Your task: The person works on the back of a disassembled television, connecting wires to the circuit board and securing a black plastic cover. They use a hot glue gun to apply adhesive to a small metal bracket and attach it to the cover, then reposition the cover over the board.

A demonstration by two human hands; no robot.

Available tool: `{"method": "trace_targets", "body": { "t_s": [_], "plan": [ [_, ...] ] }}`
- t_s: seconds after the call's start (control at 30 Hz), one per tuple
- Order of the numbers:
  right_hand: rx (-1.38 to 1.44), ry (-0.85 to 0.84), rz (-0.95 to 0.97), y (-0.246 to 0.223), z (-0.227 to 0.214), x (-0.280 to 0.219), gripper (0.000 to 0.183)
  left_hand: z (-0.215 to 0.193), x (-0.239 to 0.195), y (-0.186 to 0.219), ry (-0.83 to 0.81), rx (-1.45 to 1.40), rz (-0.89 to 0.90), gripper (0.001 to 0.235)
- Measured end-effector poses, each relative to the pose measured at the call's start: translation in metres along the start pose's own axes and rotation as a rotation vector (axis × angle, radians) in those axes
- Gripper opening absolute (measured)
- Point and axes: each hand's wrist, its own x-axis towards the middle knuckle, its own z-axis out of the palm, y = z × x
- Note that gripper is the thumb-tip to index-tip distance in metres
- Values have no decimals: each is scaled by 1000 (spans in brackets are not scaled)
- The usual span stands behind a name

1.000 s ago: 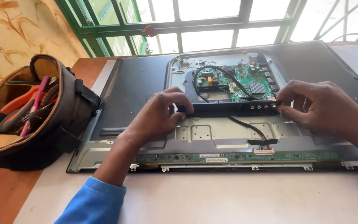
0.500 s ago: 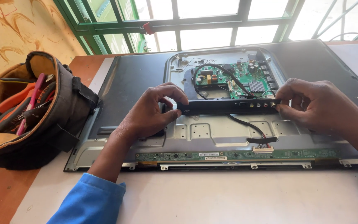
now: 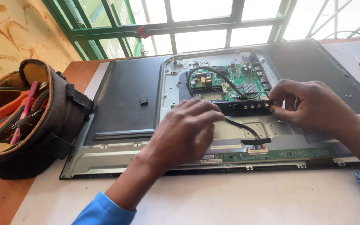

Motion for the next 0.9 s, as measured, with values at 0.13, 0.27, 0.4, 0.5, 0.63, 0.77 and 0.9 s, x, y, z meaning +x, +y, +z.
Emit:
{"method": "trace_targets", "body": {
  "t_s": [0.13, 0.27, 0.4, 0.5, 0.63, 0.77, 0.9],
  "plan": [
    [8, 5, -70, 1, -4, 0, 18, 31, 15, 17, -102, 59, -25, 30],
    [-49, -7, -127, -2, -8, 0, 19, 52, 26, 20, -146, 163, -115, 45],
    [-54, -20, -180, 5, -7, 2, 19, 56, 29, 25, -177, 175, -182, 49],
    [-69, -85, -151, -5, -15, 0, 17, 63, 31, 32, -181, 231, -226, 52],
    [-31, -133, -57, -10, -22, -1, 18, 73, 30, 35, -99, 297, -224, 46],
    [97, -89, -69, -5, -17, -2, 16, 75, 32, 37, -88, 303, -249, 57],
    [160, -62, -37, -10, -16, -3, 12, 78, 32, 36, -44, 313, -242, 59]
  ]
}}
